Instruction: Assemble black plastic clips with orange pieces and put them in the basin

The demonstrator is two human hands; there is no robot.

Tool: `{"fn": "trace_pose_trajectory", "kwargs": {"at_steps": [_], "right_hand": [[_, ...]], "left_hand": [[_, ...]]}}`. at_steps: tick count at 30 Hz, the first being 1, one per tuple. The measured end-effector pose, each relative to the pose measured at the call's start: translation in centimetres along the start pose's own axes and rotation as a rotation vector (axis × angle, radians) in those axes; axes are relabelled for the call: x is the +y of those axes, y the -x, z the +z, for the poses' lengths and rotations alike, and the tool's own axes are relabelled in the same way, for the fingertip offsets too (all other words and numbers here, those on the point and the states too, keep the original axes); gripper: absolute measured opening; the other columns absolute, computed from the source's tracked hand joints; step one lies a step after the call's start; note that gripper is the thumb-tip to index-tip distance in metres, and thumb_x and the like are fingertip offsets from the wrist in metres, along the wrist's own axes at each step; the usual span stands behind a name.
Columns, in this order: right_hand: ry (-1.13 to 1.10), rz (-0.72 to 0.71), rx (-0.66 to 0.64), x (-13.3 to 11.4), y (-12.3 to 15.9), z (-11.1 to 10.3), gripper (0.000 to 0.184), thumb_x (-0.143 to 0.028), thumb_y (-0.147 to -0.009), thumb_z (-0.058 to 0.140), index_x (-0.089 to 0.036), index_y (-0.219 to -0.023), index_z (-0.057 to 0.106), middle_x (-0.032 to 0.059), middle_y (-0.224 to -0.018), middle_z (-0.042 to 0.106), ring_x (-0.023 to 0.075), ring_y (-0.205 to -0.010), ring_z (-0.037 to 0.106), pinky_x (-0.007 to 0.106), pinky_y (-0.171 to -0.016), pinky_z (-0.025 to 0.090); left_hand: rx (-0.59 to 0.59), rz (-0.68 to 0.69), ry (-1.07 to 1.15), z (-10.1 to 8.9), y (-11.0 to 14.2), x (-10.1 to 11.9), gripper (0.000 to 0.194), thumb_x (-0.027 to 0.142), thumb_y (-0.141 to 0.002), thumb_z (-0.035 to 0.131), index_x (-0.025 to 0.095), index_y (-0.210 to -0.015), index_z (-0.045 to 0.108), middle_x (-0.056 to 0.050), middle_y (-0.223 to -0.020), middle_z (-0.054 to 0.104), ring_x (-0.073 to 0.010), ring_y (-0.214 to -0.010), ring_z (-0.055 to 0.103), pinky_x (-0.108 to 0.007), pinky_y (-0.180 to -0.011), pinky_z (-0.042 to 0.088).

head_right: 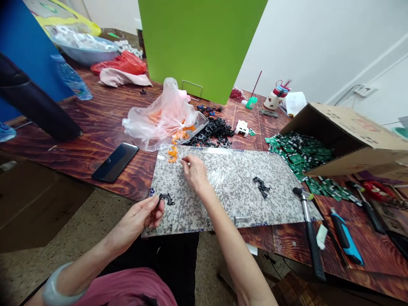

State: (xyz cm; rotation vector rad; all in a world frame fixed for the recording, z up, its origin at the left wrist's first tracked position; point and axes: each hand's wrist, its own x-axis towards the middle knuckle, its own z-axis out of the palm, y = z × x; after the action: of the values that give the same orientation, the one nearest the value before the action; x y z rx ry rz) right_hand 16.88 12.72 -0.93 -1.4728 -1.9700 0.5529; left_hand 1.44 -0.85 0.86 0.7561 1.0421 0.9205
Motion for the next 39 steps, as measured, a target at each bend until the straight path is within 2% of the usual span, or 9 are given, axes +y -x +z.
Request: {"fn": "trace_pose_trajectory", "kwargs": {"at_steps": [3, 7, 10, 14, 19, 24, 31, 39], "right_hand": [[0.098, -0.040, -0.040, -0.7, -1.0, 0.6, 0.015, -0.022, -0.086, 0.053, -0.018, -0.095, 0.066, 0.0067, -0.097, 0.064, 0.0179, -0.087, 0.057, 0.028, -0.082, 0.041], [0.219, -0.035, -0.065, -1.8, -1.7, 1.6, 0.024, -0.034, -0.087, 0.055, -0.019, -0.103, 0.064, 0.0106, -0.101, 0.061, 0.0243, -0.098, 0.054, 0.033, -0.082, 0.041], [0.291, 0.005, -0.062, -2.4, -1.9, 2.4, 0.032, -0.042, -0.086, 0.055, -0.017, -0.105, 0.062, 0.0142, -0.101, 0.060, 0.0286, -0.097, 0.054, 0.037, -0.078, 0.041], [0.330, -0.021, -0.095, -2.3, -1.7, 2.4, 0.027, -0.038, -0.086, 0.056, -0.017, -0.103, 0.060, 0.0130, -0.100, 0.060, 0.0264, -0.095, 0.054, 0.035, -0.078, 0.041], [0.332, -0.105, -0.157, -1.3, 0.3, 0.8, 0.022, -0.036, -0.086, 0.056, -0.017, -0.096, 0.060, 0.0090, -0.093, 0.062, 0.0218, -0.087, 0.055, 0.030, -0.075, 0.040], [0.351, -0.134, -0.169, -0.9, 3.3, -0.8, 0.022, -0.035, -0.084, 0.057, -0.016, -0.096, 0.059, 0.0088, -0.090, 0.061, 0.0223, -0.085, 0.054, 0.031, -0.075, 0.039], [0.333, -0.168, -0.166, -0.4, 6.6, -1.8, 0.022, -0.035, -0.083, 0.058, -0.017, -0.097, 0.059, 0.0084, -0.091, 0.060, 0.0228, -0.086, 0.054, 0.032, -0.076, 0.040], [0.273, -0.185, -0.153, -0.2, 7.6, -2.4, 0.022, -0.031, -0.083, 0.060, -0.017, -0.101, 0.057, 0.0076, -0.093, 0.061, 0.0225, -0.087, 0.055, 0.032, -0.076, 0.041]], "left_hand": [[0.026, 0.108, -0.088, -0.1, 0.1, 0.2, 0.037, 0.048, -0.082, 0.055, 0.016, -0.065, 0.053, 0.005, -0.055, 0.045, -0.0077, -0.048, 0.039, -0.020, -0.048, 0.031], [0.106, 0.201, -0.160, -0.4, -0.1, 0.0, 0.038, 0.048, -0.084, 0.052, 0.017, -0.063, 0.051, 0.006, -0.052, 0.042, -0.0086, -0.047, 0.037, -0.020, -0.047, 0.031], [0.152, 0.186, -0.125, -0.5, -0.4, -0.2, 0.038, 0.049, -0.083, 0.053, 0.017, -0.064, 0.051, 0.006, -0.052, 0.042, -0.0080, -0.046, 0.037, -0.019, -0.046, 0.030], [0.180, 0.092, 0.003, -0.4, -0.6, -0.1, 0.038, 0.052, -0.080, 0.056, 0.016, -0.069, 0.053, 0.006, -0.055, 0.045, -0.0072, -0.047, 0.041, -0.018, -0.047, 0.031], [0.152, 0.017, 0.131, -0.3, -0.4, 0.1, 0.050, 0.062, -0.079, 0.051, 0.013, -0.076, 0.058, 0.004, -0.060, 0.051, -0.0077, -0.050, 0.047, -0.019, -0.050, 0.034], [0.148, 0.020, 0.203, -0.2, -0.4, -0.2, 0.052, 0.063, -0.076, 0.055, 0.012, -0.079, 0.059, 0.002, -0.062, 0.056, -0.0089, -0.053, 0.051, -0.020, -0.051, 0.037], [0.160, 0.045, 0.284, 0.3, -0.5, -0.3, 0.040, 0.050, -0.076, 0.063, 0.011, -0.083, 0.063, -0.001, -0.067, 0.062, -0.0114, -0.060, 0.057, -0.021, -0.053, 0.042], [0.127, 0.034, 0.284, 0.7, -0.8, -0.3, 0.028, 0.036, -0.080, 0.065, 0.011, -0.091, 0.069, -0.006, -0.078, 0.069, -0.0139, -0.069, 0.063, -0.020, -0.056, 0.046]]}}
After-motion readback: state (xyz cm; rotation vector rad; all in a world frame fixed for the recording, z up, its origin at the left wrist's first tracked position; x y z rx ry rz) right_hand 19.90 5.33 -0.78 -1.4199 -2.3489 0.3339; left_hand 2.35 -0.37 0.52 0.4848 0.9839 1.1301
